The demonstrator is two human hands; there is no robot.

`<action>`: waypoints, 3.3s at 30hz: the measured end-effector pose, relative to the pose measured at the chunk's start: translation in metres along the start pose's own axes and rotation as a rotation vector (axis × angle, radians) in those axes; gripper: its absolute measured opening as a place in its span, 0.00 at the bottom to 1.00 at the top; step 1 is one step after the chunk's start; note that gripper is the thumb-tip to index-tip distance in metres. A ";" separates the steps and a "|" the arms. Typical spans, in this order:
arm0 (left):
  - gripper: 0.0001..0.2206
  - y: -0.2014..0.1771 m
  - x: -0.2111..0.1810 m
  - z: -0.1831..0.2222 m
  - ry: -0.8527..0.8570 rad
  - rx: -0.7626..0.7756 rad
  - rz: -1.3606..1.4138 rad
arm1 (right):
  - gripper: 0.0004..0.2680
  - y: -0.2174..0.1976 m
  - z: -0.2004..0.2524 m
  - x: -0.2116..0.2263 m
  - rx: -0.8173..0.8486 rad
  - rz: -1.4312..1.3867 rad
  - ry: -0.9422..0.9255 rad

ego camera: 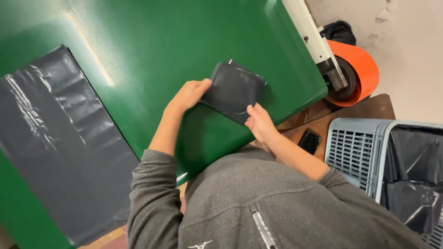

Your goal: Folding large black plastic bags and placing them into a crate.

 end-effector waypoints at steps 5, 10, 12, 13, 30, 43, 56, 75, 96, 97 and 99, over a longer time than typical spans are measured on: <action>0.17 0.028 -0.040 -0.004 -0.072 -0.464 -0.687 | 0.07 0.060 0.002 0.088 -0.077 -0.231 0.246; 0.18 0.036 -0.044 -0.015 -0.202 -0.567 -0.730 | 0.07 0.009 -0.001 0.069 -0.145 0.461 0.048; 0.18 0.041 -0.043 -0.015 -0.242 -0.573 -0.729 | 0.08 0.039 -0.006 0.085 -0.161 0.781 -0.072; 0.19 0.044 -0.043 -0.015 -0.262 -0.579 -0.725 | 0.10 0.068 -0.013 0.101 -0.063 1.050 -0.223; 0.10 0.085 0.002 0.285 -0.047 -1.399 -0.404 | 0.36 0.105 -0.077 0.067 0.364 2.036 -0.343; 0.14 0.148 0.232 0.544 -0.095 -1.886 0.810 | 0.29 0.311 0.097 -0.138 0.985 1.889 -0.794; 0.11 0.125 0.102 0.615 0.156 -1.498 -0.046 | 0.21 0.370 0.098 -0.092 1.008 1.518 -0.648; 0.09 -0.185 0.137 0.447 -0.006 -1.323 -0.492 | 0.10 0.406 -0.216 -0.049 0.251 1.415 -0.664; 0.15 -0.146 0.131 0.420 -0.018 -1.099 -0.656 | 0.14 0.438 -0.272 -0.066 0.447 1.650 -0.252; 0.20 -0.144 0.149 0.415 0.021 -0.979 -0.170 | 0.11 0.435 -0.268 -0.071 0.421 1.666 -0.319; 0.26 -0.145 0.164 0.419 0.060 -0.817 0.300 | 0.07 0.442 -0.237 -0.061 0.390 1.682 -0.388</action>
Point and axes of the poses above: each hand's wrist, its own z-axis away from the middle knuckle, its own y-axis out of the palm, x = y × z, the point moved 2 cm from there along -z, towards the middle knuckle, and after that the axes turned 12 degrees about x, right-handed, at the moved point
